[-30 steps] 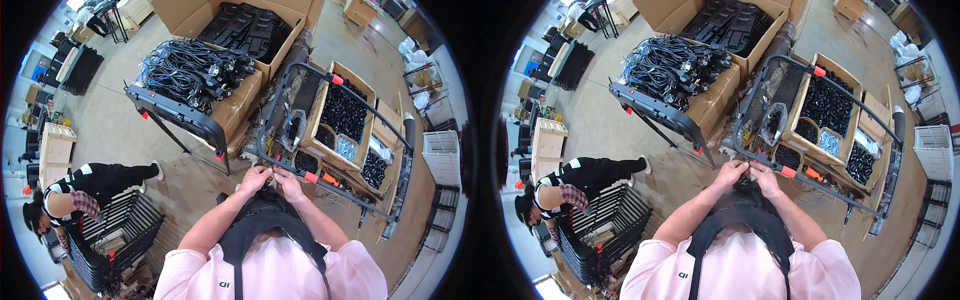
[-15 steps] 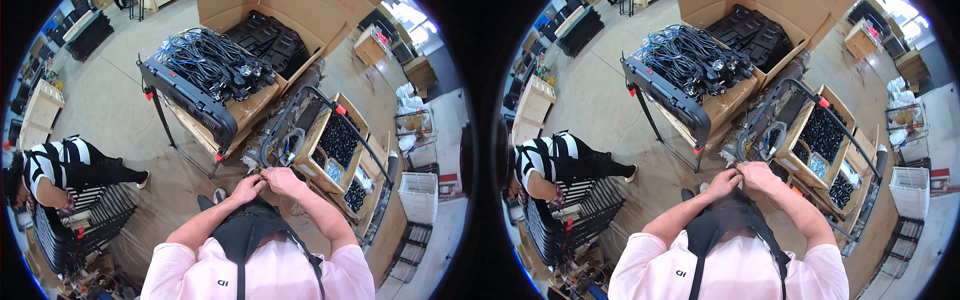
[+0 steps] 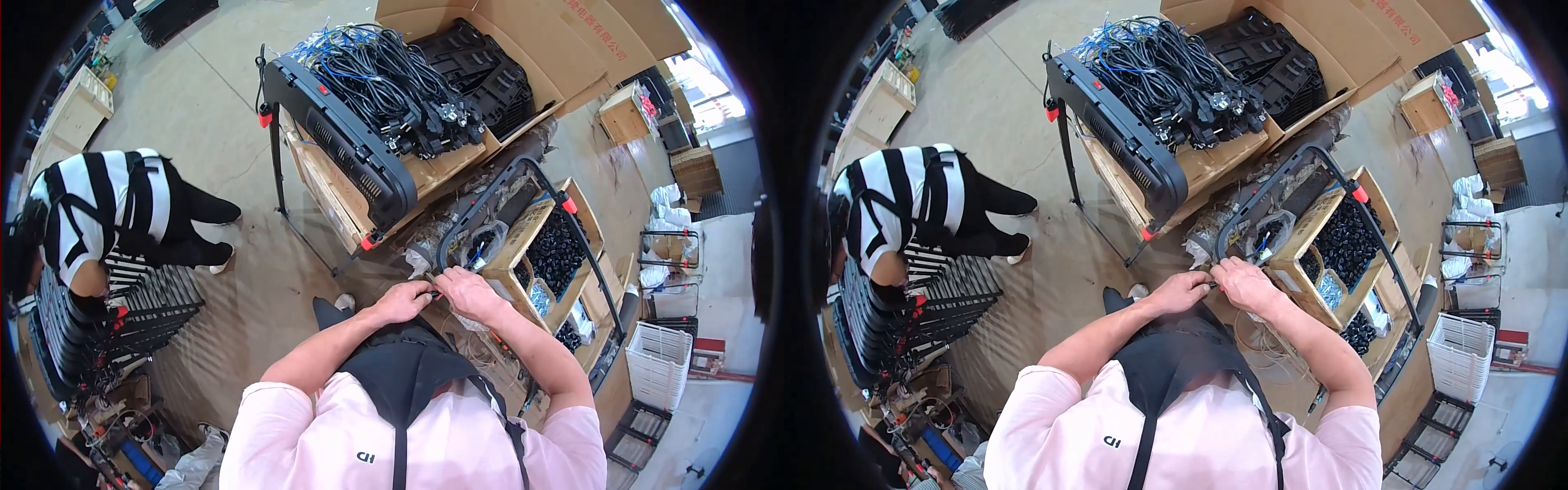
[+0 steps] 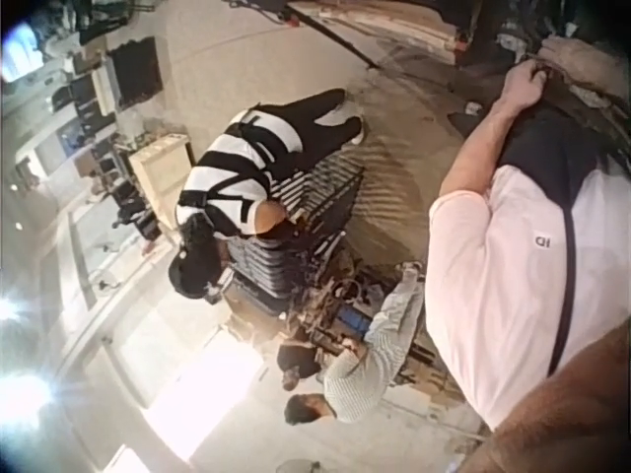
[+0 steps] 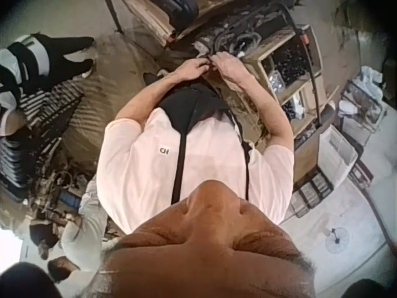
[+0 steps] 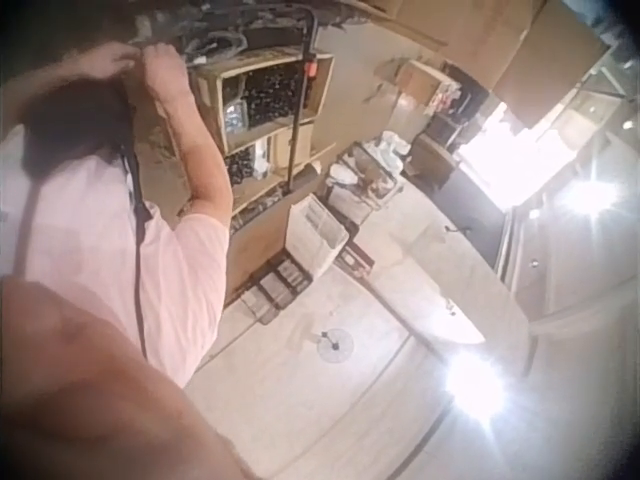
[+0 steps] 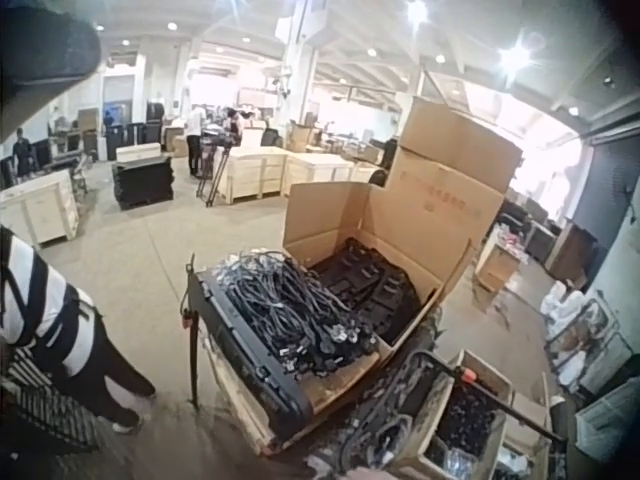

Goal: Assembling plastic components and wiring onto a lawnmower handle frame.

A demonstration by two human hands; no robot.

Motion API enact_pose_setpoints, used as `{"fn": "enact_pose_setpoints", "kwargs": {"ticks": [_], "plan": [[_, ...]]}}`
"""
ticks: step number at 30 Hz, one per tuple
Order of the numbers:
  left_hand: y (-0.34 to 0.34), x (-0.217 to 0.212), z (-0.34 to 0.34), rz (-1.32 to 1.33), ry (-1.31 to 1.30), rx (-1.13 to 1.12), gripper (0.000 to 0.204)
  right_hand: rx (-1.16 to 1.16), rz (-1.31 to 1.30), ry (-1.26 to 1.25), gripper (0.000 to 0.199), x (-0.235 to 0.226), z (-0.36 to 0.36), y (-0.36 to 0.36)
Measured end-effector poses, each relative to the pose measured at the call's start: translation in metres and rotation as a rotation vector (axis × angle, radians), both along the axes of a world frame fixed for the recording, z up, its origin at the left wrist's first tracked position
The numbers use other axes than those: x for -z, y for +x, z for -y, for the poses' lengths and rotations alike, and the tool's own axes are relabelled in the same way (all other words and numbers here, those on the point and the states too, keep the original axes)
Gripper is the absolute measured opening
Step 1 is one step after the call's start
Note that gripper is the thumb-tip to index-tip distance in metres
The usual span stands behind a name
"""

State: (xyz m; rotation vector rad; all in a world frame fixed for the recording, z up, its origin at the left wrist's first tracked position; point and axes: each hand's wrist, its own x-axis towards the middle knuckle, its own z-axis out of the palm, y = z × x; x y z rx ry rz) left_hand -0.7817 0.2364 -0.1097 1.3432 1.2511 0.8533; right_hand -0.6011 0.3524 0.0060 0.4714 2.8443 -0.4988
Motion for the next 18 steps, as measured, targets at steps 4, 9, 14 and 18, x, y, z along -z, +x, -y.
{"fn": "enact_pose_setpoints", "kwargs": {"ticks": [4, 9, 14, 18], "plan": [[-0.005, -0.004, -0.003, 0.033, -0.042, 0.028, 0.033, 0.147, -0.002, -0.031, 0.019, -0.005, 0.005, 0.008], [-0.012, -0.017, -0.008, 0.05, -0.117, 0.079, 0.031, 0.201, -0.089, -0.105, 0.022, 0.0, 0.005, 0.014], [-0.016, -0.02, -0.013, 0.085, -0.213, 0.097, 0.031, 0.348, -0.249, -0.24, 0.015, 0.002, 0.011, 0.013], [-0.014, -0.014, -0.015, 0.105, -0.226, 0.085, 0.03, 0.251, -0.363, -0.171, 0.015, 0.004, 0.014, 0.01]]}}
